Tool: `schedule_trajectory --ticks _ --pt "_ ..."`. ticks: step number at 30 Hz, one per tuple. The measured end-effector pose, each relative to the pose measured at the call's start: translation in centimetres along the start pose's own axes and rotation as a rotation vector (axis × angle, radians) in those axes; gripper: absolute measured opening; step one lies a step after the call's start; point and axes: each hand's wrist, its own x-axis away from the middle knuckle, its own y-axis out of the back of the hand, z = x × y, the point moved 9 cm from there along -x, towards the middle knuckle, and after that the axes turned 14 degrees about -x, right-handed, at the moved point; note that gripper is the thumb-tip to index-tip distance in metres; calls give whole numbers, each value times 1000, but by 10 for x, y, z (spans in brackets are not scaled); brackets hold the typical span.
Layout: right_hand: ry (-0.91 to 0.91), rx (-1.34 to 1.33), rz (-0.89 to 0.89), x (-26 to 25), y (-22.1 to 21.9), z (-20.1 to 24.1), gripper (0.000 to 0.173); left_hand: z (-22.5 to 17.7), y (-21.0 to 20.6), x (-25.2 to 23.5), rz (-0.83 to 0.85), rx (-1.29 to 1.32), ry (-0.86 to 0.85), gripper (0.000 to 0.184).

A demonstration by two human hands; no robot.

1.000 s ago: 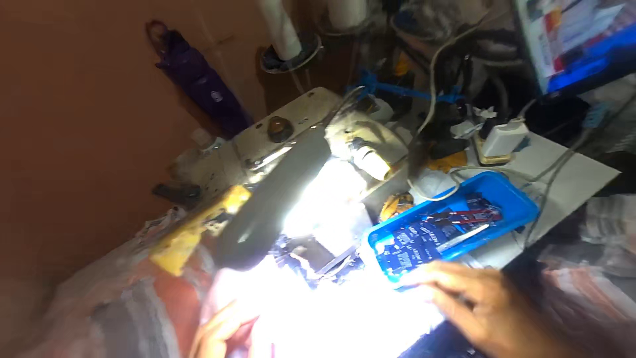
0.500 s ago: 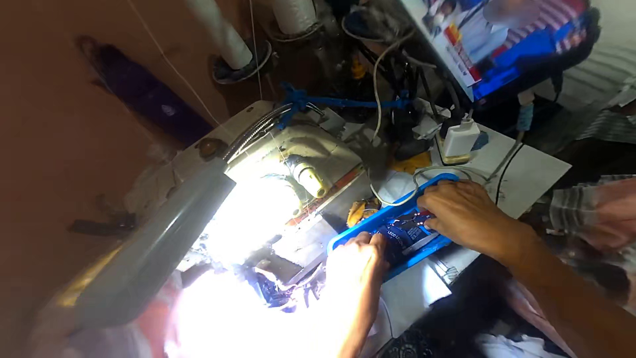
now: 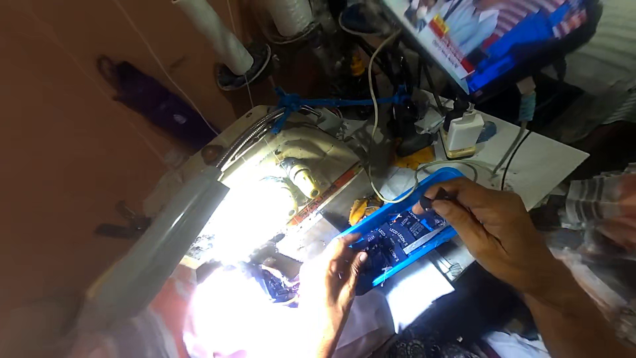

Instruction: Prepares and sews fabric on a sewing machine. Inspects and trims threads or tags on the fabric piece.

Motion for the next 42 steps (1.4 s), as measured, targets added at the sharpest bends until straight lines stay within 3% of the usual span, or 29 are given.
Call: schedule_trajectory --ticks 3,6,9,11,15,18,25,32,42 --pt "-84 -226 -92 16 -13 6 23 -2 11 10 -65 9 39 36" --pt "-244 -486 -147 35 -38 10 29 -15 35 29 -208 32 19 15" --pt "-411 -771 1 49 -85 14 45 -32 67 54 -368 -44 -19 4" --pt "-491 -890 87 54 -113 17 39 -41 82 74 -372 -143 -32 5" --pt "-410 -893 163 49 -149 32 15 -44 98 105 -327 -171 -94 6" --pt "-398 -945 223 48 -172 48 5 -26 108 121 -323 -81 -31 4" --pt "-660 -928 194 69 -203 64 6 24 109 151 -514 386 339 9" --pt "-679 -931 228 72 -212 71 13 38 113 161 -558 444 345 19" --pt "-671 -956 158 65 -214 61 5 40 113 158 -506 489 417 24"
